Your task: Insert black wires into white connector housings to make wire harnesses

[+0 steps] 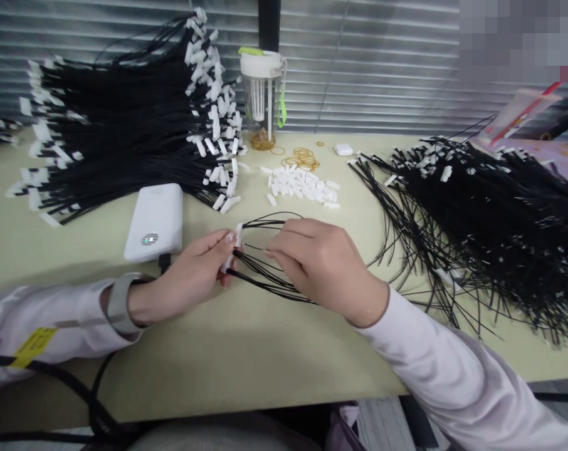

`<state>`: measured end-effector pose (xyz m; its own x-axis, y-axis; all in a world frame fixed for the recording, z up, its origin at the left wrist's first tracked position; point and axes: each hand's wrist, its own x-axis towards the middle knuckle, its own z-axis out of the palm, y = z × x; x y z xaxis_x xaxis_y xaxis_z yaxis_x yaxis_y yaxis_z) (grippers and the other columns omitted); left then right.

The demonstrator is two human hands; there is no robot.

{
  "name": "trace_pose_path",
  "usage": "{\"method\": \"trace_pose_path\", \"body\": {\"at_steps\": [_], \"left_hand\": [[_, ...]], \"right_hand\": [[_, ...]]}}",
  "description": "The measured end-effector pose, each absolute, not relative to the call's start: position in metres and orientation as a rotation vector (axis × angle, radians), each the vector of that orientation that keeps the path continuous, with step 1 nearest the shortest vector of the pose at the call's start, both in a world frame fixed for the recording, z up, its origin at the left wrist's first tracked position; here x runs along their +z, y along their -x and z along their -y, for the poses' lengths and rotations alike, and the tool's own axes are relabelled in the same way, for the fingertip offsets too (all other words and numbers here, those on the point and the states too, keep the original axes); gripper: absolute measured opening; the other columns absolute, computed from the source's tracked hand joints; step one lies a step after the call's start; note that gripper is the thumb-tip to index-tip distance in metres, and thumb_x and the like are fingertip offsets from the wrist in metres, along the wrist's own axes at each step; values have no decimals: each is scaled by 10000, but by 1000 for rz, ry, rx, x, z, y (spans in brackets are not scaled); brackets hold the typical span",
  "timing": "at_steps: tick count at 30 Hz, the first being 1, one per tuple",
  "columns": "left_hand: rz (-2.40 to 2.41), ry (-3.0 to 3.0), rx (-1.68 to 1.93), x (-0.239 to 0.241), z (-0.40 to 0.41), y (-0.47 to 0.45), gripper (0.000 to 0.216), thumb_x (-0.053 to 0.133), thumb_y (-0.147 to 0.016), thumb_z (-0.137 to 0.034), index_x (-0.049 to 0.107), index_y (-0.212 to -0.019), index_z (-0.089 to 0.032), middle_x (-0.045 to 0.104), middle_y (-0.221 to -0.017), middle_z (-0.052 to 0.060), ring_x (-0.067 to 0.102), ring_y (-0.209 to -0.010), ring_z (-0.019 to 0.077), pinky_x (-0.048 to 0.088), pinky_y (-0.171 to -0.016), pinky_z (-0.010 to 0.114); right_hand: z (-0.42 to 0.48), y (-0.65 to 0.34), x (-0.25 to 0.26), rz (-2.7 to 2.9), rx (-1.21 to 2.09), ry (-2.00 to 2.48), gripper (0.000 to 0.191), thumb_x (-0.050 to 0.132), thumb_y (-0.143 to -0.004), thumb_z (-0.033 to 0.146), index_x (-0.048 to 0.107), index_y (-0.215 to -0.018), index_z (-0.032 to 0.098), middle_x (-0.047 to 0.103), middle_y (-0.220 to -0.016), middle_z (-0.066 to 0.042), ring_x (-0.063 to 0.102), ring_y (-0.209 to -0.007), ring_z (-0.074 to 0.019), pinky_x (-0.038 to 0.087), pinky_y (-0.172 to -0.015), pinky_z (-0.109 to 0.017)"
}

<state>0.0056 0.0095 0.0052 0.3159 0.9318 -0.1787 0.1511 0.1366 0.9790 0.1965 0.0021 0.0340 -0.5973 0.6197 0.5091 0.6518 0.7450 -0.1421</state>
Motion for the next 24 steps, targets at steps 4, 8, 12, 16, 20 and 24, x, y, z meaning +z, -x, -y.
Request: {"method": "trace_pose_path", "body": {"at_steps": [4, 8, 12, 16, 20, 24], "left_hand": [[-1113, -1322, 773, 6, -9, -6, 271, 362, -844, -390, 447, -702, -175, 415, -567, -50, 405, -415, 46, 366, -395, 159], [-1106, -1322, 770, 6, -9, -5, 276, 367, -839, -401, 449, -702, -177, 415, -570, -47, 405, -424, 52, 377, -398, 162], [-1076, -1356, 747, 7, -8, -5, 297, 374, -834, -427, 446, -693, -176, 410, -573, -46, 403, -447, 54, 388, -412, 160], [-1079, -1404, 715, 8, -7, -6, 316, 372, -833, -439, 432, -674, -172, 415, -590, -42, 412, -458, 56, 396, -420, 168], [-1095, -1443, 685, 7, -7, -6, 332, 352, -839, -449, 411, -664, -173, 416, -587, -46, 406, -425, 50, 366, -398, 172], [-1110, -1498, 663, 7, -8, -6, 342, 342, -842, -453, 421, -662, -173, 400, -539, -53, 397, -398, 51, 340, -389, 175]], "right_hand": [[-2, -198, 35, 2466, -49, 964, 147, 461, -837, 207, 601, -803, 184, 602, -729, -32, 540, -712, -125, 410, -601, -235], [-3, -198, 33, 2448, -49, 956, 159, 451, -840, 198, 608, -815, 186, 605, -746, -36, 542, -717, -125, 411, -602, -237], [-3, -195, 31, 2385, -71, 1019, 153, 466, -834, 210, 614, -818, 177, 600, -761, -37, 542, -709, -118, 411, -614, -232], [-1, -190, 29, 2428, -126, 1062, 180, 454, -842, 223, 627, -814, 180, 593, -753, -34, 542, -702, -114, 403, -608, -223], [-1, -186, 26, 2445, -269, 1022, 205, 434, -846, 202, 623, -769, 177, 593, -733, -29, 534, -699, -111, 388, -604, -218], [1, -183, 24, 2446, -364, 957, 194, 431, -839, 178, 618, -789, 185, 594, -723, -21, 528, -687, -110, 385, -606, -224]]}}
